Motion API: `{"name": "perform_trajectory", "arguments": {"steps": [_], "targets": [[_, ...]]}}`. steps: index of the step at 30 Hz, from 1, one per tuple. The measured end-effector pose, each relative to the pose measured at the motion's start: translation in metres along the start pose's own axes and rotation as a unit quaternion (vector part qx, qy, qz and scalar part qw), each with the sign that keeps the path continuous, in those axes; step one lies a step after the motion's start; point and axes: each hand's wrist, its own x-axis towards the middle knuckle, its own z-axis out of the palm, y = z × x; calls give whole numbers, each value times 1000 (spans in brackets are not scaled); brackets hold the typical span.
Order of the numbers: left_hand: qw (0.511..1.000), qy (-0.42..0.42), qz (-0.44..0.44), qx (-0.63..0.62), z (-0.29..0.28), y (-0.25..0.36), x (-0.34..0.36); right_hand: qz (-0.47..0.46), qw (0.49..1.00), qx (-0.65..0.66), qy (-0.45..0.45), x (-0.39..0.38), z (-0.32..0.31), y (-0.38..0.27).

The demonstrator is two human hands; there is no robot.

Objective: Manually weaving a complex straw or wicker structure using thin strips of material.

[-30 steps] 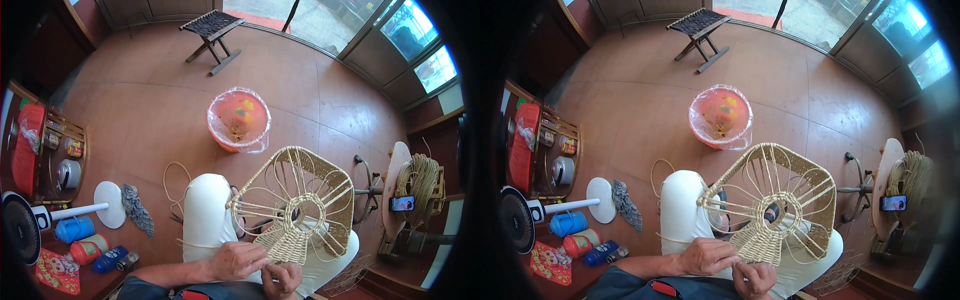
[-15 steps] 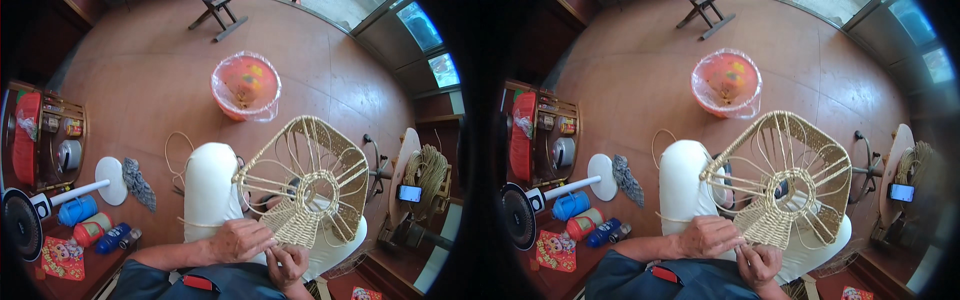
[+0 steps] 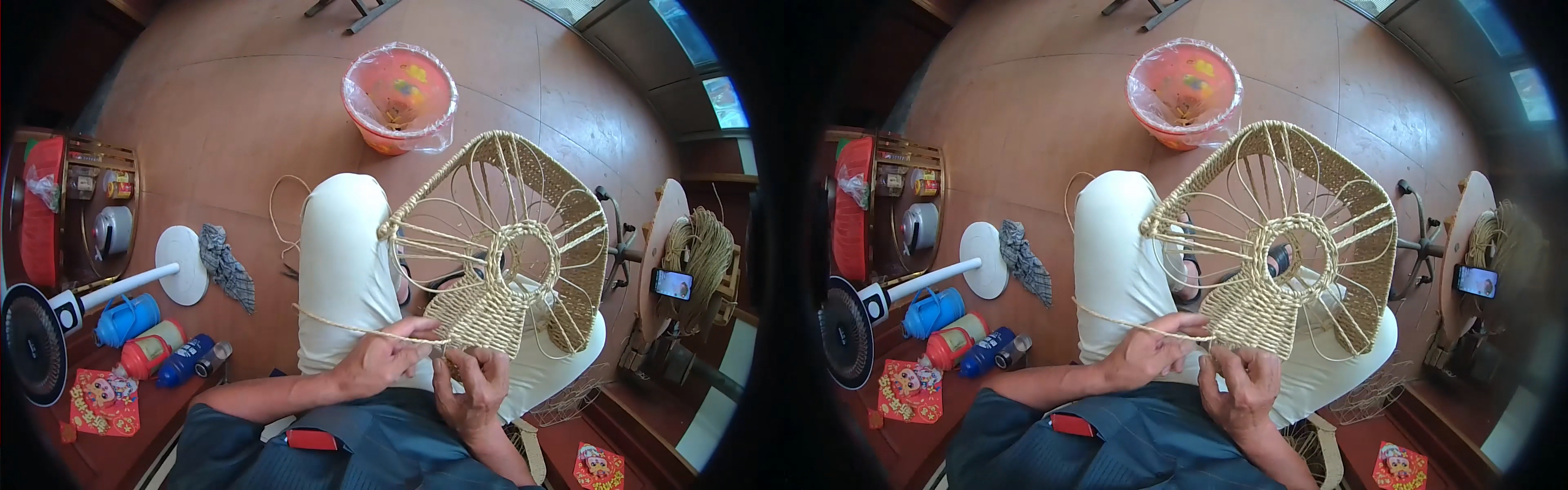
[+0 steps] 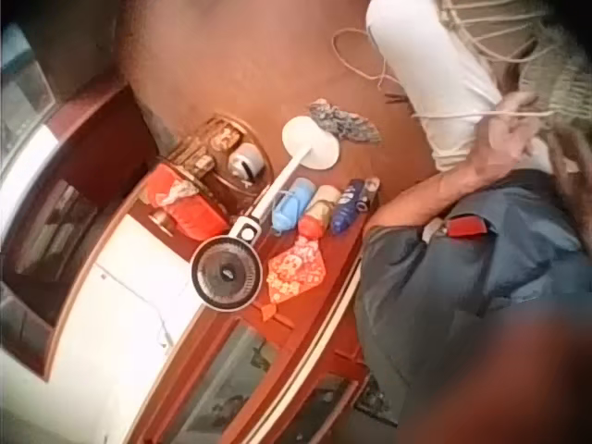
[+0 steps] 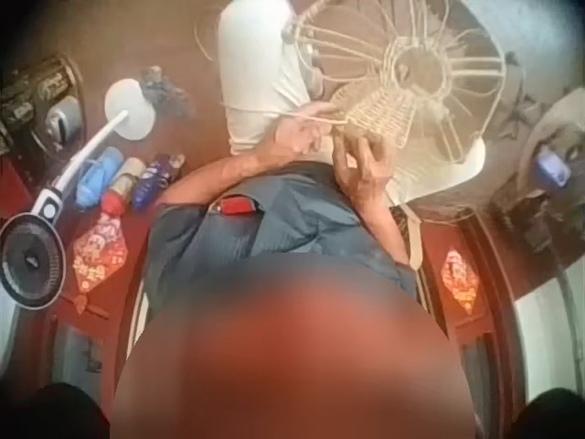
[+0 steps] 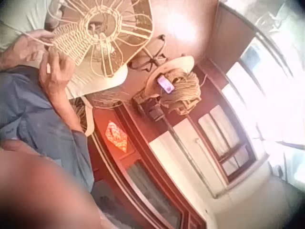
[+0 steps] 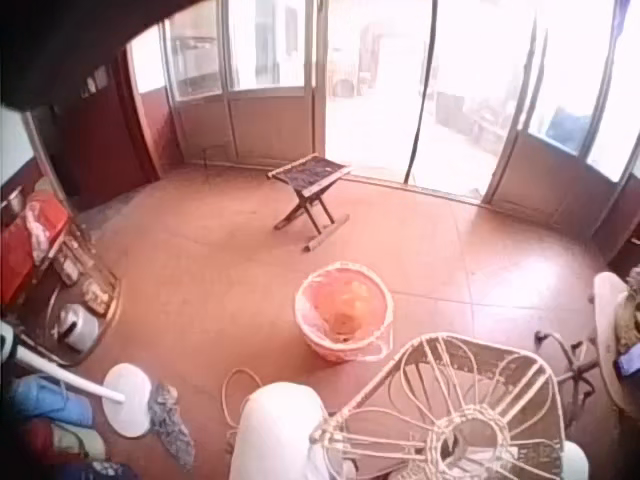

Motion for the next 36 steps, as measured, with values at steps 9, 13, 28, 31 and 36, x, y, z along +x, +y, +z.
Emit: {"name": "perform_trajectory", "arguments": {"steps": [9,13,28,31,36], "targets": [[965,-51,16,-257,12,-21,25,-16,999,9,44,-1,5,2],[939,-50,33,-339,11,-25,17,-24,999,0,48,-2,7,4],[950,60,149,-266,-55,19,-41,-83,992,-54,81,8,13,-5],[925,188,205,-257,-163,21,-76,-58,995,-29,80,7,14,-4],[861,464,146,-145,-428,45,-199,-38,994,31,99,5,16,-1]]}}
